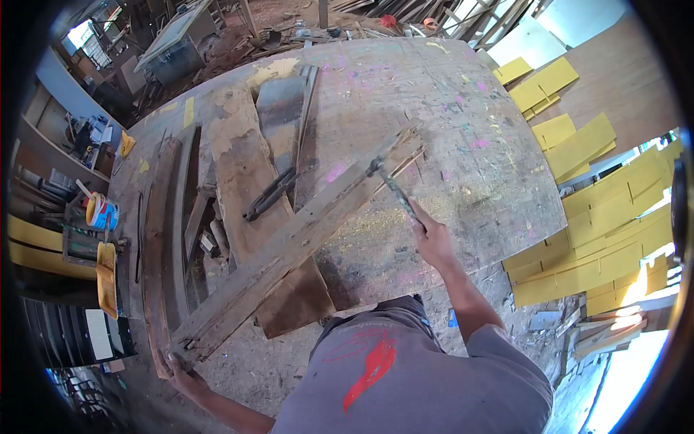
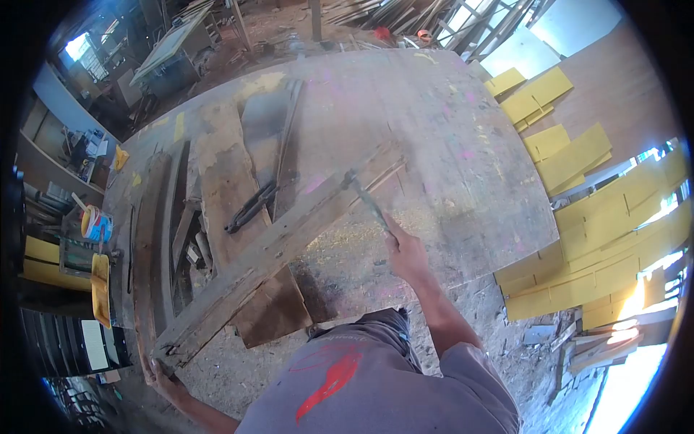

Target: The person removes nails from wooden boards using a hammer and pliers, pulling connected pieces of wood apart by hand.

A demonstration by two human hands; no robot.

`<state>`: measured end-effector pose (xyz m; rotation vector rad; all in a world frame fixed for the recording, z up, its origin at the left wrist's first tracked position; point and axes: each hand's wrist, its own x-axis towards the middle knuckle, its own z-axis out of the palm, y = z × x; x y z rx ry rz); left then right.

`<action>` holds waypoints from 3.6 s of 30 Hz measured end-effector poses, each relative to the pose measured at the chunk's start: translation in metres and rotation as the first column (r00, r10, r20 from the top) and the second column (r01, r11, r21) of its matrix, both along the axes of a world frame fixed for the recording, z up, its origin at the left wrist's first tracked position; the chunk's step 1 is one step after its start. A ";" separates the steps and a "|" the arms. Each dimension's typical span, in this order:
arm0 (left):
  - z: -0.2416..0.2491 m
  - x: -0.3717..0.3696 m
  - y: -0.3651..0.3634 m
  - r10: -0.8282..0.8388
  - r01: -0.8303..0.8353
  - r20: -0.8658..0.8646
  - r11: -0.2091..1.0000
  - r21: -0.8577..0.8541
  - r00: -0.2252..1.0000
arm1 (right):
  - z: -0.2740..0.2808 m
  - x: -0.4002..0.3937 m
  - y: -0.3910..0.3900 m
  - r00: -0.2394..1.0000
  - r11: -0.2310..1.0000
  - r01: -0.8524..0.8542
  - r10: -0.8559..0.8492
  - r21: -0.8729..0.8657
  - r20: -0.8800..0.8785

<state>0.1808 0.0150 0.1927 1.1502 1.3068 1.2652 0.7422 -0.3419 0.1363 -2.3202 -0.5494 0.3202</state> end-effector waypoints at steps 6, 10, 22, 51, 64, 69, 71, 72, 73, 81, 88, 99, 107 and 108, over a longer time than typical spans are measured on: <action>-0.001 -0.004 -0.005 -0.099 0.088 0.088 0.988 0.126 0.991 | -0.019 0.015 -0.026 0.958 0.954 0.281 -0.286 0.109 0.032; 0.003 0.001 -0.008 -0.159 0.133 0.115 0.970 0.205 0.980 | -0.037 0.027 -0.048 0.910 0.902 0.404 -0.414 0.152 0.041; 0.006 -0.019 0.017 -0.129 0.127 0.036 0.991 0.037 0.991 | -0.053 0.041 -0.038 0.945 0.955 0.294 -0.296 0.032 0.139; 0.013 0.000 0.005 -0.015 0.015 0.029 1.000 -0.007 0.999 | -0.003 0.095 0.001 0.994 0.968 0.105 -0.105 -0.229 0.012; 0.006 -0.001 0.015 -0.007 0.007 0.004 1.000 0.019 1.000 | -0.037 0.106 0.011 0.901 0.998 0.062 -0.059 0.009 0.430; 0.008 -0.010 0.019 -0.007 0.007 -0.043 1.000 0.011 0.999 | 0.024 0.086 0.022 0.798 0.905 0.202 -0.374 0.375 0.473; 0.013 -0.003 0.016 0.011 -0.011 -0.035 1.000 0.000 0.999 | 0.000 0.085 0.020 0.863 0.938 0.256 -0.331 0.234 0.382; 0.014 -0.001 0.013 0.017 -0.017 -0.032 1.000 -0.008 0.999 | -0.030 0.088 0.017 0.895 0.967 0.251 -0.246 0.036 0.372; 0.012 0.000 0.012 0.021 -0.021 -0.023 1.000 -0.002 1.000 | -0.045 0.091 0.013 0.924 0.959 0.234 -0.167 -0.162 0.344; -0.003 -0.023 0.020 -0.026 0.026 -0.022 1.000 0.005 0.999 | 0.011 0.086 0.032 0.901 0.944 0.232 -0.299 0.235 0.315; 0.003 -0.007 0.007 0.017 -0.011 -0.065 0.997 0.077 0.998 | 0.002 0.102 0.031 0.986 0.977 0.065 -0.032 -0.201 0.161; 0.022 0.019 -0.016 -0.048 0.034 0.158 0.995 0.091 0.986 | -0.069 0.013 -0.056 0.854 0.900 0.427 -0.372 -0.082 0.363; 0.038 0.025 -0.010 -0.095 0.064 0.225 0.988 0.139 0.970 | -0.099 -0.024 -0.055 0.895 0.907 0.212 -0.031 -0.364 0.445; 0.045 0.032 -0.012 -0.079 0.045 0.245 0.989 0.140 0.966 | -0.078 -0.029 -0.030 0.888 0.945 0.158 -0.010 -0.285 0.459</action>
